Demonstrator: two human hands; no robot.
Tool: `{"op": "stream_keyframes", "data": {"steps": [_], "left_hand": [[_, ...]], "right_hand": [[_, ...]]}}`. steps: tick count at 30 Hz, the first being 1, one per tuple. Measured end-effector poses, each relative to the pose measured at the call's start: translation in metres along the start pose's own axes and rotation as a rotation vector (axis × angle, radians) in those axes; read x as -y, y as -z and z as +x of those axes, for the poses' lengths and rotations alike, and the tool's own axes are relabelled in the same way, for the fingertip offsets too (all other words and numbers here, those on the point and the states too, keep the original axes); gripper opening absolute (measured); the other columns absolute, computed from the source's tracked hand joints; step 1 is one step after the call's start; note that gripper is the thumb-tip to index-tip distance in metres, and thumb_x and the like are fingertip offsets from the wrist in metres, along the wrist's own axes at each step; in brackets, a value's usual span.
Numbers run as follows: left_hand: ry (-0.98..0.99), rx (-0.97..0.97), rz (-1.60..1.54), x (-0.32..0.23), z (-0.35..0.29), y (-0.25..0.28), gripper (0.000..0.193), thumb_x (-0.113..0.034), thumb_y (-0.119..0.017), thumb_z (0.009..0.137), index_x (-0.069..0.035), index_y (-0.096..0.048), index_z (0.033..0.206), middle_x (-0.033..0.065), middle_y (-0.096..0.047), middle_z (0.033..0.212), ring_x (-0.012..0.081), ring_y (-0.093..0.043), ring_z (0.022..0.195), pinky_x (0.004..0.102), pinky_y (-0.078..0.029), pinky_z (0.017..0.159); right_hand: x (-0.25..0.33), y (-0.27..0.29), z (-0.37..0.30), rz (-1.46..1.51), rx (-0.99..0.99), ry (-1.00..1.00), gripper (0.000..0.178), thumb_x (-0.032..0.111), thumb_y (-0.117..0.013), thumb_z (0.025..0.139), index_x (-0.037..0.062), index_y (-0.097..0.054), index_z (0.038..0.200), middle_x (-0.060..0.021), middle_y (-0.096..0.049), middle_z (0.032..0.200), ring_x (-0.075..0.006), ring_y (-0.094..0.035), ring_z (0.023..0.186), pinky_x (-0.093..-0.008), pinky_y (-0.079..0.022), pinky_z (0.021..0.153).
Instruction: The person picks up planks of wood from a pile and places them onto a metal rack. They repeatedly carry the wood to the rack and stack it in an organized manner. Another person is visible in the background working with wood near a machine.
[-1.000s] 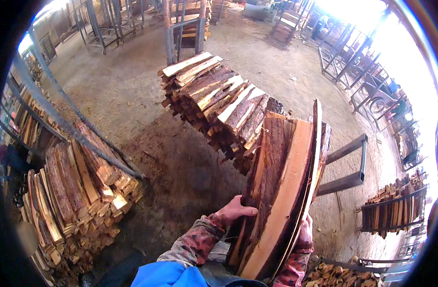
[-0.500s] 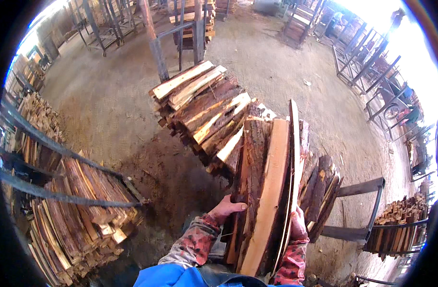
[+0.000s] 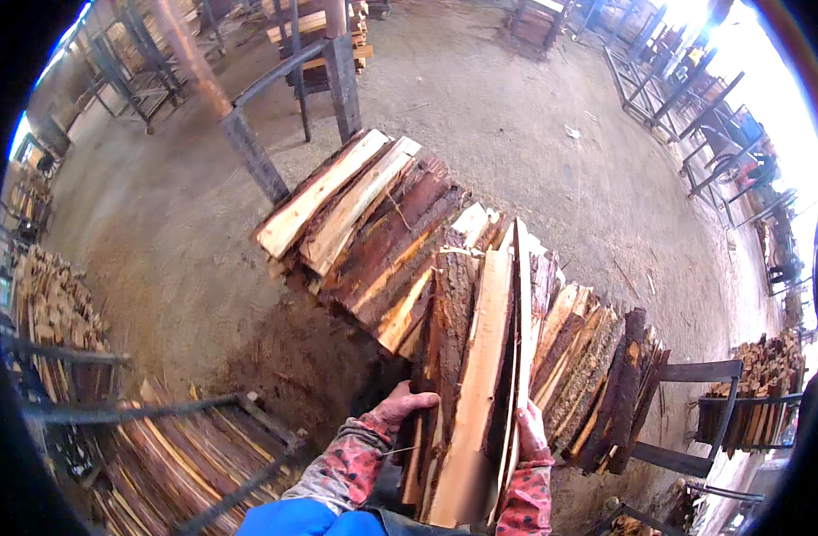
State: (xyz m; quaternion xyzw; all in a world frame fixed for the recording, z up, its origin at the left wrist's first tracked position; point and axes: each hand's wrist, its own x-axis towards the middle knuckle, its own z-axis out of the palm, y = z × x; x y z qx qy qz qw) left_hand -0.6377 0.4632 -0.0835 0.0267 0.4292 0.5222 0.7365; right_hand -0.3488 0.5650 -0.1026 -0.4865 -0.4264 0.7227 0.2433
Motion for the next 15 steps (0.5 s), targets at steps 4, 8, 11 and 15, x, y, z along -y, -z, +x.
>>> {"op": "stream_keyframes", "data": {"steps": [4,8,11,15], "left_hand": [[-0.046,0.054,0.071,-0.077,0.019,0.056,0.070,-0.029,-0.081,0.070,-0.001,-0.052,0.127,0.0086,-0.062,0.116,0.0211,-0.059,0.103,0.0351,-0.045,0.095],[-0.090,-0.028,0.360,-0.175,0.031,0.100,0.071,-0.028,-0.081,0.069,0.000,-0.052,0.127,0.0086,-0.062,0.114,0.0205,-0.059,0.101,0.0348,-0.046,0.094],[-0.215,-0.001,0.429,-0.244,0.035,0.113,0.072,-0.024,-0.080,0.068,0.001,-0.050,0.129,0.0094,-0.062,0.114,0.0205,-0.059,0.101,0.0346,-0.046,0.094],[-0.119,-0.030,0.629,-0.318,0.056,0.134,0.073,-0.023,-0.081,0.068,0.001,-0.050,0.129,0.0106,-0.062,0.115,0.0213,-0.060,0.102,0.0351,-0.046,0.094]], "right_hand": [[-0.006,-0.068,0.057,-0.007,0.027,0.032,0.061,0.035,-0.064,0.086,-0.0039,-0.048,0.130,-0.0048,-0.060,0.113,-0.0135,-0.056,0.099,-0.0282,-0.046,0.088],[-0.001,-0.149,0.124,0.075,-0.016,0.012,0.053,0.032,-0.059,0.089,-0.0016,-0.049,0.128,-0.0032,-0.060,0.107,-0.0127,-0.055,0.093,-0.0276,-0.047,0.083],[0.006,-0.208,0.163,0.192,-0.019,0.095,0.042,0.034,-0.054,0.093,0.0046,-0.053,0.124,-0.0007,-0.062,0.101,-0.0122,-0.059,0.087,-0.0279,-0.051,0.076],[0.008,-0.260,0.211,0.334,-0.001,0.034,0.039,0.044,-0.054,0.094,0.0105,-0.058,0.113,0.0008,-0.063,0.090,-0.0122,-0.062,0.076,-0.0286,-0.054,0.067]]}}
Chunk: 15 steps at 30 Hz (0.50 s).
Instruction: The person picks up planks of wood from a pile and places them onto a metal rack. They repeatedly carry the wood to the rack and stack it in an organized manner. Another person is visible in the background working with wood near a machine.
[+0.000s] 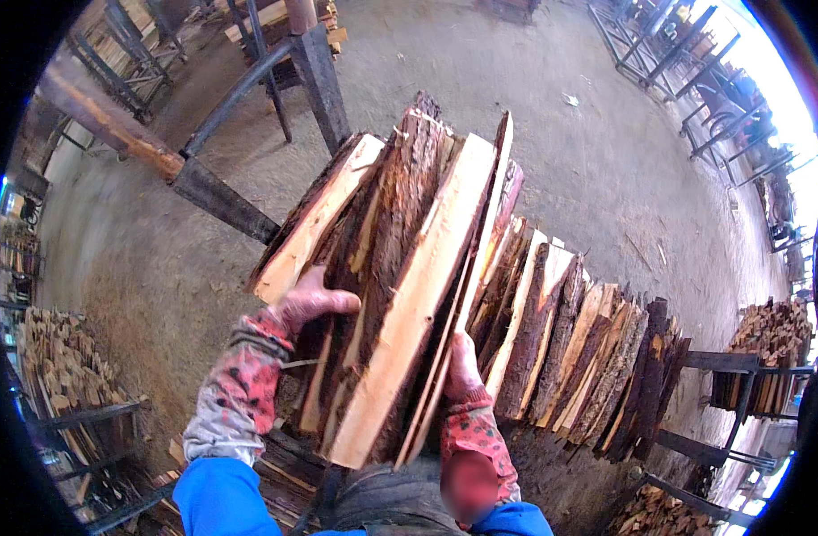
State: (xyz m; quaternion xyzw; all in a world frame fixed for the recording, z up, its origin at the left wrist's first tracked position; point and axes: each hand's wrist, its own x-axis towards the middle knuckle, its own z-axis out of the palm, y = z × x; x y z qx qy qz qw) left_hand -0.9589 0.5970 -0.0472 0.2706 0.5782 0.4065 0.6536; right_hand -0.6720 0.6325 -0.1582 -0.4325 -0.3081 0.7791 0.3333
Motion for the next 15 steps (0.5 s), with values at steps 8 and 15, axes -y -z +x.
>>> {"op": "stream_keyframes", "data": {"steps": [8,15], "left_hand": [[-0.332,-0.754,0.850,0.129,0.111,0.008,0.115,-0.053,-0.082,0.062,0.006,-0.027,0.143,0.0270,-0.033,0.145,0.0347,-0.029,0.138,0.0440,-0.020,0.116],[-0.461,-0.829,0.989,0.153,0.122,-0.005,0.108,-0.054,-0.079,0.065,0.005,-0.030,0.141,0.0251,-0.037,0.143,0.0367,-0.031,0.136,0.0473,-0.018,0.116]], "right_hand": [[-0.074,-0.001,0.058,-1.416,-0.099,0.248,0.085,0.033,-0.075,0.077,-0.0118,-0.032,0.135,-0.0309,-0.034,0.138,-0.0433,-0.037,0.126,-0.0455,-0.030,0.109],[-0.072,-0.004,0.063,-1.332,-0.133,0.170,0.082,0.028,-0.077,0.073,-0.0116,-0.036,0.132,-0.0307,-0.040,0.133,-0.0433,-0.039,0.125,-0.0438,-0.033,0.107]]}}
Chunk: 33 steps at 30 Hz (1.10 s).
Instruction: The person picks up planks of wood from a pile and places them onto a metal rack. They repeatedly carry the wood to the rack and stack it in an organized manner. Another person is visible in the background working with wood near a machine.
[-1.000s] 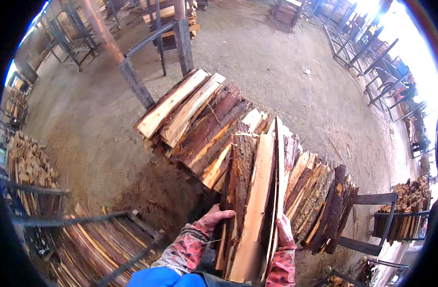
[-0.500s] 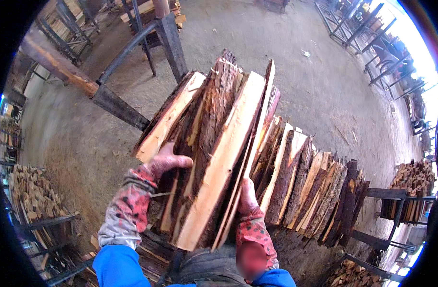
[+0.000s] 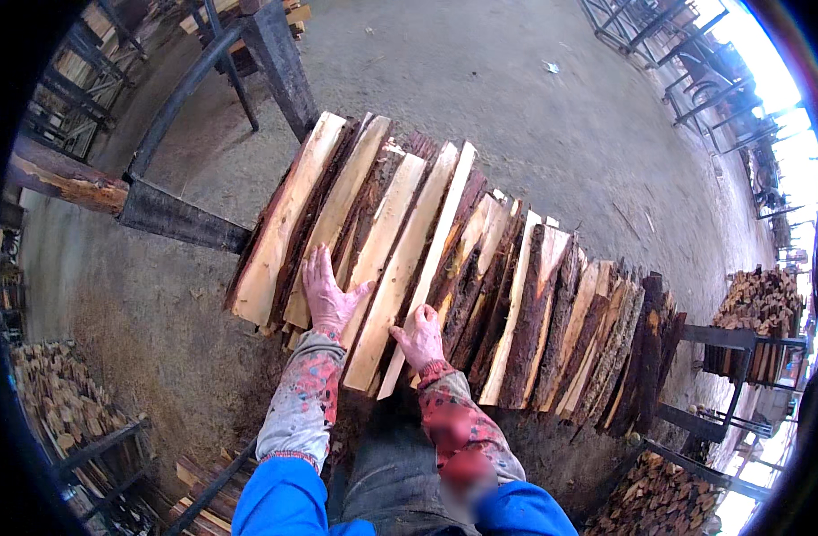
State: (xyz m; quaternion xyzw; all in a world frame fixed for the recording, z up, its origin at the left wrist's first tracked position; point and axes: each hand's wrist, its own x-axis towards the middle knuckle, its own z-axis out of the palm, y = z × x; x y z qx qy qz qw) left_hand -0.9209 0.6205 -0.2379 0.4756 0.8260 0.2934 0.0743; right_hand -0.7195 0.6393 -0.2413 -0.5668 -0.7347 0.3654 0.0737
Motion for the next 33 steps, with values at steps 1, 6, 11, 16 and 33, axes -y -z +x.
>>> {"op": "stream_keyframes", "data": {"steps": [1,6,11,16,33], "left_hand": [[0.003,0.010,0.002,0.001,0.000,-0.002,0.108,-0.054,-0.079,0.065,0.005,-0.030,0.141,0.0250,-0.037,0.143,0.0368,-0.031,0.136,0.0473,-0.018,0.116],[0.045,0.078,-0.009,-0.007,0.004,0.013,0.103,-0.050,-0.078,0.069,0.005,-0.028,0.141,0.0256,-0.037,0.142,0.0379,-0.032,0.135,0.0455,-0.022,0.114],[0.055,-0.040,-0.048,-0.011,-0.063,0.037,0.079,-0.026,-0.076,0.076,0.007,-0.035,0.136,0.0265,-0.044,0.133,0.0404,-0.041,0.124,0.0468,-0.032,0.107],[0.162,-0.079,-0.058,-0.047,-0.192,0.084,0.061,-0.020,-0.074,0.077,0.004,-0.045,0.125,0.0254,-0.051,0.117,0.0417,-0.045,0.111,0.0502,-0.036,0.099],[0.796,0.973,-0.367,-0.037,-0.400,0.000,0.036,-0.031,-0.076,0.077,0.003,-0.066,0.087,0.0083,-0.066,0.076,0.0145,-0.061,0.065,0.0291,-0.050,0.058]], "right_hand": [[0.001,0.004,0.000,-0.010,0.024,-0.016,0.083,0.029,-0.076,0.074,-0.0111,-0.036,0.134,-0.0300,-0.041,0.133,-0.0427,-0.041,0.124,-0.0433,-0.037,0.104],[0.001,0.022,-0.022,0.025,0.103,0.021,0.079,0.028,-0.074,0.076,-0.0027,-0.036,0.138,-0.0264,-0.046,0.128,-0.0404,-0.052,0.113,-0.0421,-0.046,0.095],[-0.019,0.040,-0.096,0.058,0.169,0.013,0.059,0.032,-0.069,0.080,0.0018,-0.050,0.127,-0.0231,-0.058,0.106,-0.0387,-0.058,0.100,-0.0424,-0.049,0.085],[-0.083,0.059,-0.185,0.164,0.289,-0.091,0.054,0.037,-0.069,0.080,-0.0001,-0.061,0.118,-0.0192,-0.066,0.098,-0.0330,-0.064,0.093,-0.0395,-0.051,0.082],[-0.391,0.109,-0.466,0.468,-0.102,-0.781,0.042,0.022,-0.070,0.082,-0.0039,-0.062,0.113,-0.0095,-0.067,0.080,-0.0148,-0.063,0.062,-0.0295,-0.051,0.053]]}}
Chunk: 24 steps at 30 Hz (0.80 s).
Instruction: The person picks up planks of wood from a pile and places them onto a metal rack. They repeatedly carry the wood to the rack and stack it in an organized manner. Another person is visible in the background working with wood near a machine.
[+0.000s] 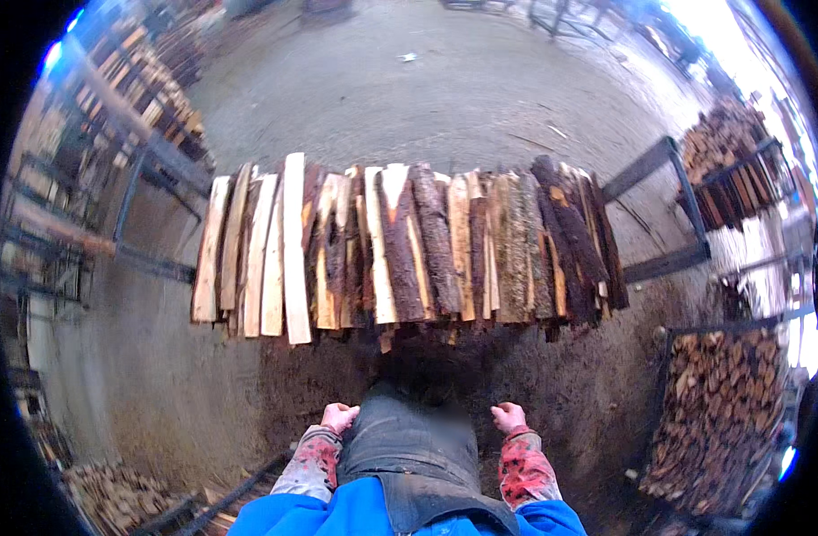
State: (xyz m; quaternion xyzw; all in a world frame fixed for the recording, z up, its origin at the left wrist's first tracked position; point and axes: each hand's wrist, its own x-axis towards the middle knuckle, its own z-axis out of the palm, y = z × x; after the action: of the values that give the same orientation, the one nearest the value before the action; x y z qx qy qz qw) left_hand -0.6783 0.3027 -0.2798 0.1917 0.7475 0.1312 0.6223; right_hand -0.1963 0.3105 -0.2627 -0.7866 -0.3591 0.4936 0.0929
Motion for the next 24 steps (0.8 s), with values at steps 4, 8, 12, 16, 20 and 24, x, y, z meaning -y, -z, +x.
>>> {"op": "stream_keyframes", "data": {"steps": [4,8,12,16,20,24], "left_hand": [[-0.070,0.135,0.119,-0.062,-0.007,-0.022,0.031,-0.027,-0.075,0.079,0.002,-0.066,0.084,0.0068,-0.066,0.075,0.0132,-0.059,0.063,0.0268,-0.048,0.053],[-0.055,0.256,0.372,-0.088,0.025,-0.028,0.032,-0.027,-0.072,0.083,0.002,-0.065,0.094,0.0088,-0.068,0.084,0.0163,-0.065,0.074,0.0277,-0.053,0.060],[-0.127,0.262,0.456,-0.155,0.011,-0.062,0.033,-0.024,-0.072,0.082,0.006,-0.065,0.093,0.0095,-0.068,0.079,0.0137,-0.063,0.063,0.0249,-0.050,0.053],[-0.204,0.362,0.559,-0.187,0.030,-0.071,0.030,-0.024,-0.069,0.085,0.005,-0.066,0.090,0.0109,-0.067,0.076,0.0131,-0.059,0.056,0.0255,-0.047,0.047],[-0.210,0.361,0.635,-0.209,0.040,-0.102,0.023,-0.019,-0.070,0.084,0.003,-0.064,0.083,0.0090,-0.064,0.069,0.0146,-0.057,0.051,0.0269,-0.045,0.043],[-0.215,0.475,0.840,-0.226,0.041,-0.148,0.023,-0.019,-0.070,0.084,0.003,-0.063,0.081,0.0087,-0.063,0.069,0.0155,-0.056,0.050,0.0288,-0.045,0.043]], "right_hand": [[-0.048,0.008,-0.047,0.281,-0.126,-0.256,0.030,0.020,-0.068,0.085,-0.0012,-0.062,0.106,-0.0061,-0.064,0.078,-0.0128,-0.059,0.056,-0.0285,-0.048,0.048],[-0.061,-0.031,-0.099,0.734,-0.208,-0.401,0.021,0.014,-0.066,0.087,0.0011,-0.060,0.102,-0.0045,-0.061,0.076,-0.0126,-0.057,0.056,-0.0264,-0.045,0.045],[-0.079,-0.076,-0.138,0.943,-0.289,-0.473,0.017,0.014,-0.067,0.088,0.0021,-0.060,0.098,-0.0050,-0.061,0.079,-0.0140,-0.059,0.060,-0.0279,-0.048,0.046],[-0.084,-0.110,-0.160,1.086,-0.373,-0.559,0.015,0.017,-0.066,0.088,0.0039,-0.062,0.096,-0.0029,-0.062,0.078,-0.0117,-0.058,0.059,-0.0272,-0.048,0.048],[-0.100,-0.123,-0.166,1.235,-0.468,-0.581,0.016,0.016,-0.069,0.086,0.0036,-0.061,0.093,-0.0020,-0.059,0.075,-0.0114,-0.057,0.058,-0.0275,-0.048,0.047],[-0.121,-0.122,-0.168,1.293,-0.592,-0.567,0.015,0.015,-0.071,0.085,0.0052,-0.060,0.089,0.0004,-0.058,0.072,-0.0097,-0.056,0.057,-0.0260,-0.047,0.046]]}}
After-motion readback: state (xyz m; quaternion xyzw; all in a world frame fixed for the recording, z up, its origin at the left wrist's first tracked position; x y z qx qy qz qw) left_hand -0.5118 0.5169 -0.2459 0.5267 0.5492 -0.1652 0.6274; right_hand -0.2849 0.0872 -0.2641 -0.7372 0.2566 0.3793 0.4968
